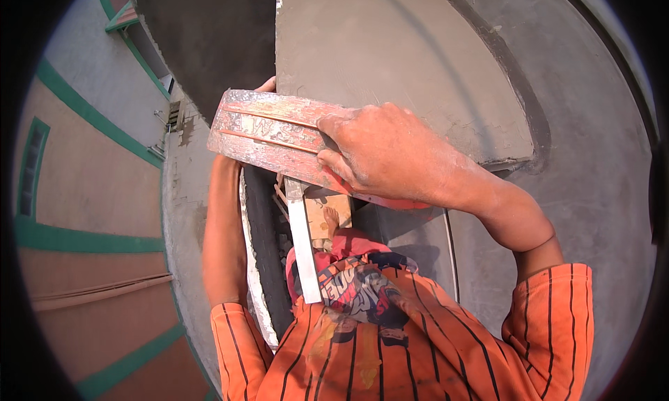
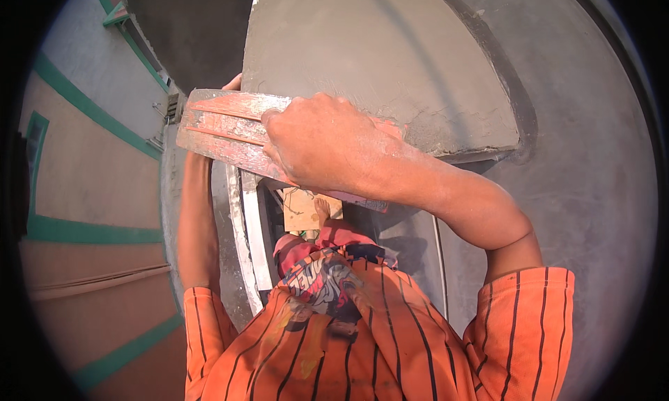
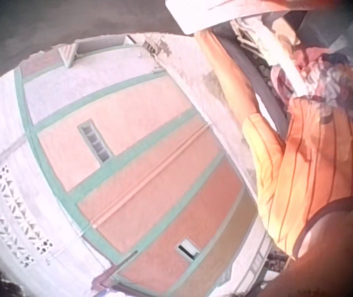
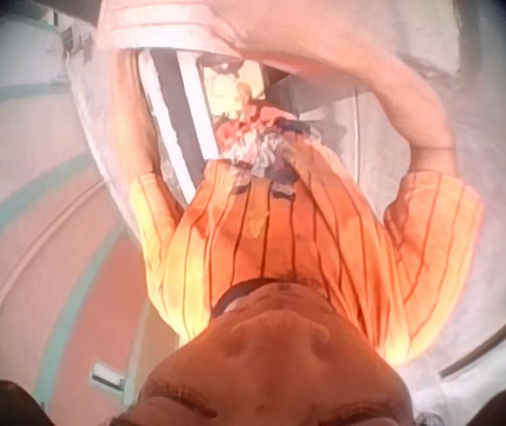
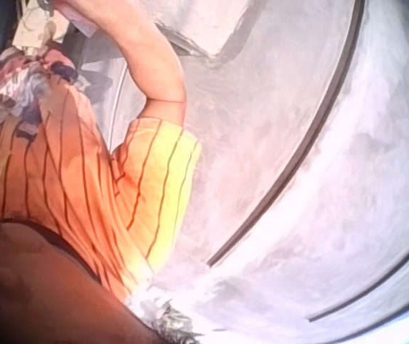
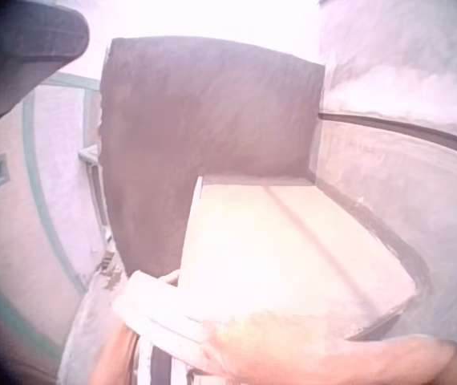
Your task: The person smooths a freshly poured concrete surface using a long metal straightedge and a red trowel. They repeatedly drag the straightedge across the wet concrete to level it, then use the trowel to refine the surface and edges.
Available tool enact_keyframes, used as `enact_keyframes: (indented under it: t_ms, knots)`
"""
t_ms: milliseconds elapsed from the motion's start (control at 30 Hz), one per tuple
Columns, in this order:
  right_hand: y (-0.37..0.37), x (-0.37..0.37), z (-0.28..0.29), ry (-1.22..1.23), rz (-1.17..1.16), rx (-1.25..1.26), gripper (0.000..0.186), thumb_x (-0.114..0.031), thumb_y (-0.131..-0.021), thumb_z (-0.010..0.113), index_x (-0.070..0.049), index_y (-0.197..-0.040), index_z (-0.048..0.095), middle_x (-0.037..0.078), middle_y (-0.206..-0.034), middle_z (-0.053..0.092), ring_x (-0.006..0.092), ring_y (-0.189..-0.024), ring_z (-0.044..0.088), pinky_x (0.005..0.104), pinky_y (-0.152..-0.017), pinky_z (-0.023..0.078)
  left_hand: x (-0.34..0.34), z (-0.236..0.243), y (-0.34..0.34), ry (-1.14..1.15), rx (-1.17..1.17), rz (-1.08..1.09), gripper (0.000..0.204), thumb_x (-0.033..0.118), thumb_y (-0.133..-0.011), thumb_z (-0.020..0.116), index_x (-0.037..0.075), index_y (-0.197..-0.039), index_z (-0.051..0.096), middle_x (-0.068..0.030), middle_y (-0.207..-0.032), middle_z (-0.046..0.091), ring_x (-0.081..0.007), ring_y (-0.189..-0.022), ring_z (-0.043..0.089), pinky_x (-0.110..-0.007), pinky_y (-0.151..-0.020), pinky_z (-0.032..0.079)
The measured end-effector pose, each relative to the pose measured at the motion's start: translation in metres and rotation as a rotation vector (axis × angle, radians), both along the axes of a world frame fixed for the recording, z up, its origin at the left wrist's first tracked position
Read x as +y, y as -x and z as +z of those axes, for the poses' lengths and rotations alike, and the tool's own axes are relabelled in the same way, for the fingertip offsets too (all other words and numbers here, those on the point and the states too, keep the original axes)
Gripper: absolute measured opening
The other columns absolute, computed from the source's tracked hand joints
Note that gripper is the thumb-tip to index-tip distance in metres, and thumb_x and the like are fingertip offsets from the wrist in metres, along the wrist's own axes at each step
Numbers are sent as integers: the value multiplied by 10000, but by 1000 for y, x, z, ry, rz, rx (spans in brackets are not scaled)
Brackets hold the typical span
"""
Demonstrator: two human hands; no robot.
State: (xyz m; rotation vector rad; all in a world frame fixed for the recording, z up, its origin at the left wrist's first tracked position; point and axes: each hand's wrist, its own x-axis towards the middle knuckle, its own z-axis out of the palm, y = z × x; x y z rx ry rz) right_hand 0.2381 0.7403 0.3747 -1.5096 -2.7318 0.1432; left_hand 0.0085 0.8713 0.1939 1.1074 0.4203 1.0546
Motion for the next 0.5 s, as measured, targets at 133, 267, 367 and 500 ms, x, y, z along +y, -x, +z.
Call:
enact_keyframes:
  t_ms: [133, 267, 367, 500]
  knots:
    - [-15, -1, -11, -141, -98, -89, 270, -254, -917, 586, 6, -967, 632, 213, -728, 650, 390, -724, 662, 495, -634, 524, -9, 2, -13, 42, 99, 142, 588, 96, -904, 661, 13, -1445, 446, -70, -1293, 618, -122, -1117, 602, -303, -959, 492]
    - [-81, 16, -9, -235, -321, -170, 304, -272, -929, 561, 10, -944, 676, 226, -752, 678, 392, -693, 681, 489, -641, 544, -17, 19, -21, 11, 189, 177, 607, 85, -887, 668, 11, -1446, 443, -107, -1379, 563, -145, -1176, 584, -303, -967, 476]
    - [-151, 28, -8, -211, -553, -183, 328, -304, -949, 547, -6, -981, 681, 222, -827, 692, 397, -791, 679, 495, -723, 534, -13, 21, -22, -8, 189, 166, 681, 122, -847, 727, -15, -1444, 431, -140, -1421, 523, -202, -1216, 576, -334, -1009, 458]
    - [-227, 39, 5, -128, -847, -304, 348, -338, -948, 552, -30, -1042, 685, 227, -963, 694, 397, -971, 660, 498, -846, 506, -19, 25, -22, -7, 170, 167, 729, 148, -817, 763, -26, -1441, 429, -150, -1426, 517, -239, -1242, 566, -363, -1039, 447]
